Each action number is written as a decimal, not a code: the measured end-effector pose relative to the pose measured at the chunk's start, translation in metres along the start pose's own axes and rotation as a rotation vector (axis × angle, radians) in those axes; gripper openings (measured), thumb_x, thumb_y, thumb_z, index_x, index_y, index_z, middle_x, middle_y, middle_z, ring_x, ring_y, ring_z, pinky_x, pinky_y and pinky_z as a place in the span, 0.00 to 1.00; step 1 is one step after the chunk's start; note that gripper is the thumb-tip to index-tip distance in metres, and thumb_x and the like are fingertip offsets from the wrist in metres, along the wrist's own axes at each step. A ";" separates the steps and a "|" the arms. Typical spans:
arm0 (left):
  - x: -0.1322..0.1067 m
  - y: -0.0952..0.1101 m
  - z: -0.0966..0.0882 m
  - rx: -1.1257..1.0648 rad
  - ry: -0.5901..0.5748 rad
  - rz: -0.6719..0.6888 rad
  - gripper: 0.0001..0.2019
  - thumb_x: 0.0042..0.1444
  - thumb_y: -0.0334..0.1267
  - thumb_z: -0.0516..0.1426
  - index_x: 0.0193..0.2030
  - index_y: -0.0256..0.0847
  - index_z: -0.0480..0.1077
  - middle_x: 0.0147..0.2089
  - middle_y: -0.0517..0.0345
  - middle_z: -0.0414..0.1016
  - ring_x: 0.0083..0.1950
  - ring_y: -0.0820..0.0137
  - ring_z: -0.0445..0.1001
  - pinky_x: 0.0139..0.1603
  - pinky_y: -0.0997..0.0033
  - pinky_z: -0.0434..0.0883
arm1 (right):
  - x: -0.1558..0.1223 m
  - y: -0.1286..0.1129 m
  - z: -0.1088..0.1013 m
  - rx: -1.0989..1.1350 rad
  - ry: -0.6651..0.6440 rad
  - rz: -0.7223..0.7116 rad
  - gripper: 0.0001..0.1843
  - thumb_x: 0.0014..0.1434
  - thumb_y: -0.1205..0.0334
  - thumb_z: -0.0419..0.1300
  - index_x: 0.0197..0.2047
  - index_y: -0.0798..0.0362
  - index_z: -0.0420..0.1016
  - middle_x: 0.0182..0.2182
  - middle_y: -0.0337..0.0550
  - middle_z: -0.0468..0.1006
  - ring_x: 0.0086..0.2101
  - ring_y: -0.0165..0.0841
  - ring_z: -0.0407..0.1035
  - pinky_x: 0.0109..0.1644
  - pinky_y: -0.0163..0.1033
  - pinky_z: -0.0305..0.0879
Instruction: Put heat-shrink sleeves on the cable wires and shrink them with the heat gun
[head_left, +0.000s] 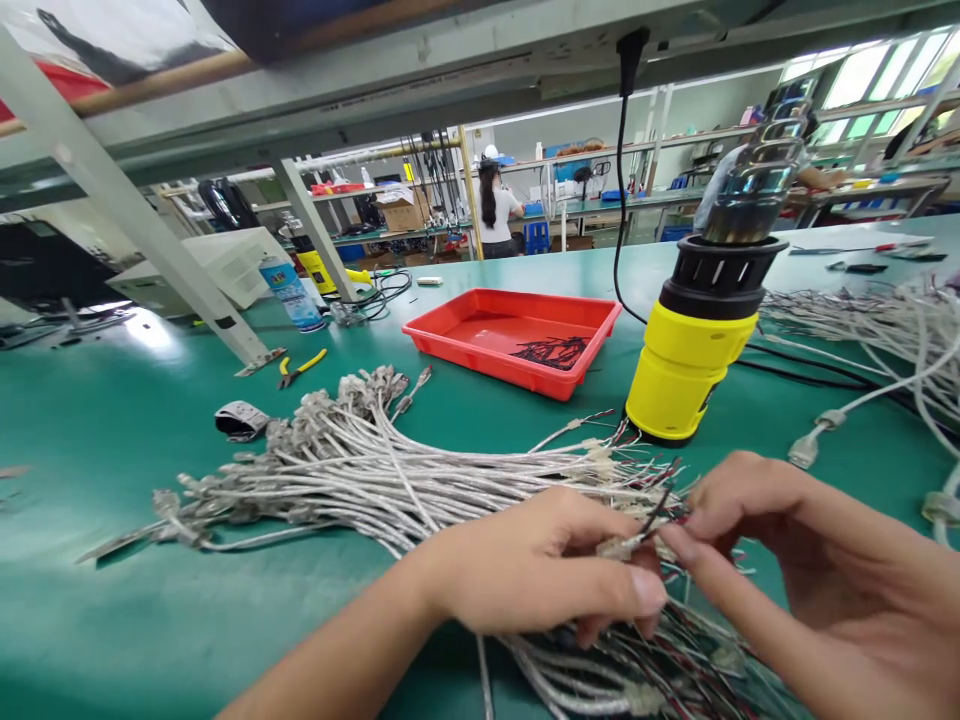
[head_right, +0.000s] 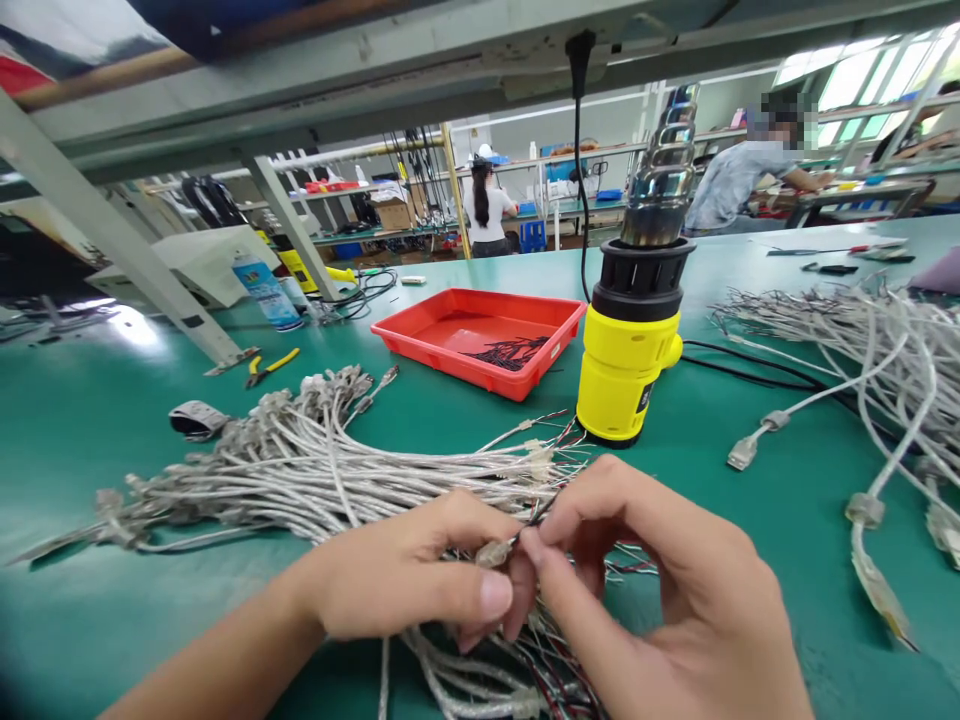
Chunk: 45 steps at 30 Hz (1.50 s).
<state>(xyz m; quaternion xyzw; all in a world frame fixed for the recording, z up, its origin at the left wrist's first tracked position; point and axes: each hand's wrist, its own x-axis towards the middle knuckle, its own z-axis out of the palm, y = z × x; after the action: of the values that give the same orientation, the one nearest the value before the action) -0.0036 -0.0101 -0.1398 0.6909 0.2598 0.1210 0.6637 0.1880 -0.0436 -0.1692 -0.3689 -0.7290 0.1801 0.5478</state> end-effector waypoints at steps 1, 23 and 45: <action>-0.001 0.002 -0.001 0.027 0.011 -0.022 0.21 0.64 0.55 0.49 0.31 0.37 0.62 0.23 0.64 0.59 0.24 0.76 0.59 0.27 0.75 0.59 | 0.000 -0.001 0.000 -0.015 -0.009 -0.040 0.08 0.56 0.70 0.61 0.33 0.47 0.66 0.25 0.35 0.70 0.28 0.27 0.68 0.29 0.28 0.66; 0.012 -0.013 0.012 0.158 0.581 0.217 0.18 0.61 0.39 0.51 0.22 0.39 0.49 0.23 0.66 0.45 0.26 0.78 0.45 0.26 0.73 0.47 | 0.005 -0.002 0.014 0.642 -0.542 0.816 0.22 0.54 0.51 0.64 0.22 0.52 0.56 0.15 0.30 0.58 0.15 0.22 0.53 0.18 0.27 0.52; 0.013 -0.013 0.011 0.335 0.280 0.187 0.11 0.64 0.37 0.48 0.41 0.35 0.70 0.33 0.58 0.71 0.30 0.76 0.65 0.35 0.78 0.63 | 0.015 0.001 0.014 0.634 -0.114 0.663 0.16 0.51 0.50 0.69 0.21 0.53 0.79 0.20 0.41 0.73 0.23 0.26 0.65 0.27 0.28 0.64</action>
<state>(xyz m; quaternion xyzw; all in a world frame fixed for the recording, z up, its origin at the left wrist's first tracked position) 0.0100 -0.0133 -0.1557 0.7889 0.3006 0.2321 0.4831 0.1733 -0.0298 -0.1643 -0.3861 -0.5095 0.5795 0.5054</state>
